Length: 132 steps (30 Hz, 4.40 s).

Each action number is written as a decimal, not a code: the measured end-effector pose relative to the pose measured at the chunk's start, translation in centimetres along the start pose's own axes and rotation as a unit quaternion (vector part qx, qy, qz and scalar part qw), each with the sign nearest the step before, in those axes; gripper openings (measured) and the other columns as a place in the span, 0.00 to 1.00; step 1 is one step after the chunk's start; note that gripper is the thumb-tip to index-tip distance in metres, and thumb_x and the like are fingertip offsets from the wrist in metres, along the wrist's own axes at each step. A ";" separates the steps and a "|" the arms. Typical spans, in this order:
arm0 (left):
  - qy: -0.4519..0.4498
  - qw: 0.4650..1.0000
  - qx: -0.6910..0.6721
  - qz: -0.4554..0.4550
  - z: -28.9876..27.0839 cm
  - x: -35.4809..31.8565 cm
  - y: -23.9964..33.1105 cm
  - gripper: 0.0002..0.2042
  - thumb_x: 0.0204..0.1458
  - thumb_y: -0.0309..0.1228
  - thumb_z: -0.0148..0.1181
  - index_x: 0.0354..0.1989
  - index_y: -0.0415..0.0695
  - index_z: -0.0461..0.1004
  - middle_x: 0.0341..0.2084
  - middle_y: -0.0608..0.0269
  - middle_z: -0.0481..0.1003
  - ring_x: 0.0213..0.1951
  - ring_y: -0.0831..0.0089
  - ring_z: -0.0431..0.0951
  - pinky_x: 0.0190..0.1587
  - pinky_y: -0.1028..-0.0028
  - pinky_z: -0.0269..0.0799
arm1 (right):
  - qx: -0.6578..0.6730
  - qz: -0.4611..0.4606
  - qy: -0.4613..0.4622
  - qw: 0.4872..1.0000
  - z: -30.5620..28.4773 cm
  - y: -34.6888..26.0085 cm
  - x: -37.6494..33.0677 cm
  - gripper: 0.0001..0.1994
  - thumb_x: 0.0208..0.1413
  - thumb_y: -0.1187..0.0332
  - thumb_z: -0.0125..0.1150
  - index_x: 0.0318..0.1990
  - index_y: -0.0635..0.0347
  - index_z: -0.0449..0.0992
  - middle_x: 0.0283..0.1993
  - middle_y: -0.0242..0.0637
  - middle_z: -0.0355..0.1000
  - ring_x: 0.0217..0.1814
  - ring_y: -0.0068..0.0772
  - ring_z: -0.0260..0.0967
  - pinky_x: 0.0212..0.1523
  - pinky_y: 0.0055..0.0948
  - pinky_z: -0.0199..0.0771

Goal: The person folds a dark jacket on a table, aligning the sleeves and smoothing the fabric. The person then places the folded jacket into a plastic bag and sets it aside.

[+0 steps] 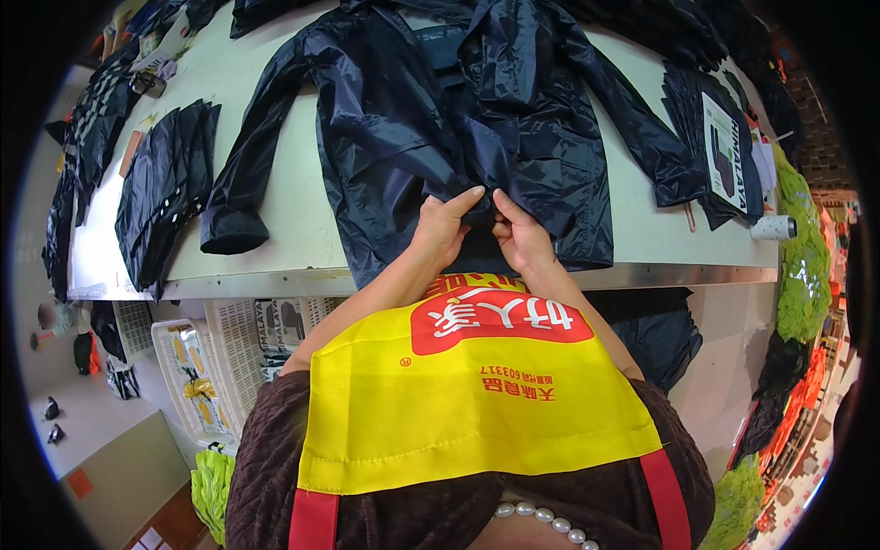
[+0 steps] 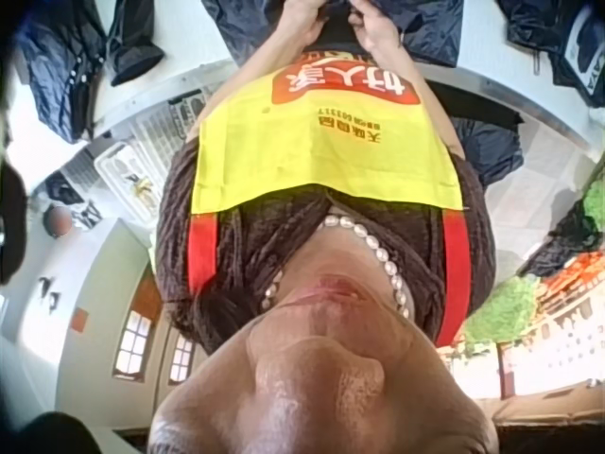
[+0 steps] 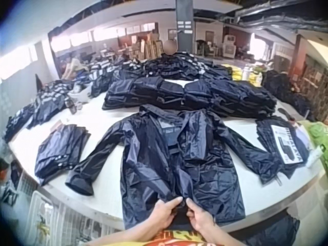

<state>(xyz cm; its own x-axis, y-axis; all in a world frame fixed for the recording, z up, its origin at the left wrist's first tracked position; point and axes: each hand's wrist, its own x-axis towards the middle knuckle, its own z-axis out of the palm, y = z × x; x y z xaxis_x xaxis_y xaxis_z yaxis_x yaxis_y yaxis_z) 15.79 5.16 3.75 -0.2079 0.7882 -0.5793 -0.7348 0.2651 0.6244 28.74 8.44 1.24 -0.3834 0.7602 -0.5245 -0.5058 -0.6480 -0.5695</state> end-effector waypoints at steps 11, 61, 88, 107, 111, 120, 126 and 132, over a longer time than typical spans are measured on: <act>-0.085 0.988 0.085 -0.100 -1.5 0.0 0.5 0.08 0.50 0.28 0.63 0.38 0.43 0.75 0.31 0.61 0.78 0.30 0.70 0.79 0.35 0.71 0.76 | 0.024 0.085 0.021 0.996 -0.5 0.3 0.5 0.06 0.48 0.69 0.68 0.28 0.53 0.75 0.26 0.25 0.68 0.25 0.16 0.59 0.20 0.13 0.55; 0.411 0.714 0.498 0.270 -22.5 11.4 23.6 0.26 0.29 0.37 0.70 0.41 0.38 0.75 0.36 0.48 0.77 0.41 0.57 0.77 0.45 0.68 0.70 | -0.720 0.214 -0.108 0.651 -12.8 -20.3 -11.7 0.20 0.51 0.68 0.54 0.53 0.53 0.72 0.44 0.38 0.75 0.42 0.30 0.70 0.46 0.28 0.71; 0.254 0.871 0.226 0.354 -27.5 3.1 16.9 0.12 0.56 0.31 0.55 0.44 0.36 0.73 0.37 0.64 0.74 0.40 0.77 0.71 0.45 0.77 0.65 | -0.628 -0.070 0.169 0.756 6.0 -22.3 29.1 0.13 0.46 0.70 0.55 0.39 0.69 0.74 0.37 0.46 0.75 0.35 0.41 0.75 0.38 0.37 0.76; 0.114 0.878 0.459 0.070 -24.2 5.6 21.0 0.17 0.45 0.30 0.65 0.41 0.31 0.74 0.33 0.60 0.77 0.31 0.76 0.75 0.39 0.78 0.71 | -0.687 -0.366 0.114 0.618 -7.8 -25.9 11.4 0.21 0.50 0.60 0.61 0.52 0.57 0.71 0.50 0.42 0.70 0.53 0.45 0.66 0.54 0.38 0.65; 0.109 0.869 0.482 0.023 -24.2 5.3 21.2 0.19 0.44 0.31 0.66 0.41 0.29 0.74 0.32 0.59 0.77 0.31 0.74 0.76 0.40 0.77 0.71 | -0.816 -0.355 -0.089 0.449 -0.3 -13.9 6.9 0.31 0.39 0.61 0.69 0.54 0.57 0.68 0.48 0.43 0.65 0.53 0.44 0.62 0.51 0.33 0.68; 0.088 0.827 0.554 0.035 -24.5 4.0 21.3 0.16 0.43 0.32 0.67 0.33 0.29 0.76 0.27 0.62 0.77 0.28 0.76 0.74 0.34 0.76 0.71 | -0.810 -0.355 -0.229 0.406 -5.5 -11.8 4.4 0.11 0.43 0.82 0.56 0.36 0.60 0.72 0.36 0.41 0.66 0.41 0.43 0.69 0.38 0.33 0.73; 0.037 0.906 0.415 0.074 -26.1 3.4 19.3 0.13 0.43 0.27 0.66 0.37 0.33 0.77 0.30 0.65 0.78 0.29 0.80 0.75 0.37 0.80 0.71 | -0.863 -0.140 -0.241 0.421 4.9 -9.2 5.3 0.10 0.48 0.63 0.57 0.32 0.59 0.75 0.31 0.46 0.74 0.36 0.48 0.72 0.37 0.41 0.72; 0.056 0.896 0.437 0.059 -26.6 3.6 19.3 0.15 0.43 0.28 0.67 0.38 0.32 0.77 0.30 0.64 0.78 0.29 0.80 0.75 0.37 0.80 0.72 | -0.798 -0.118 -0.134 0.576 12.5 2.7 12.7 0.18 0.47 0.53 0.58 0.31 0.62 0.79 0.33 0.47 0.76 0.38 0.49 0.73 0.41 0.39 0.72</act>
<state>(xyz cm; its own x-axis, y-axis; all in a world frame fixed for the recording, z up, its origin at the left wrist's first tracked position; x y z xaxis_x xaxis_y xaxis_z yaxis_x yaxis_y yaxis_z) -16.35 -1.71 -0.22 -0.3496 0.7916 -0.5011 0.0714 0.5558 0.8282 12.83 16.99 0.96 -0.6628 0.6777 -0.3185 0.7038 0.4185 -0.5741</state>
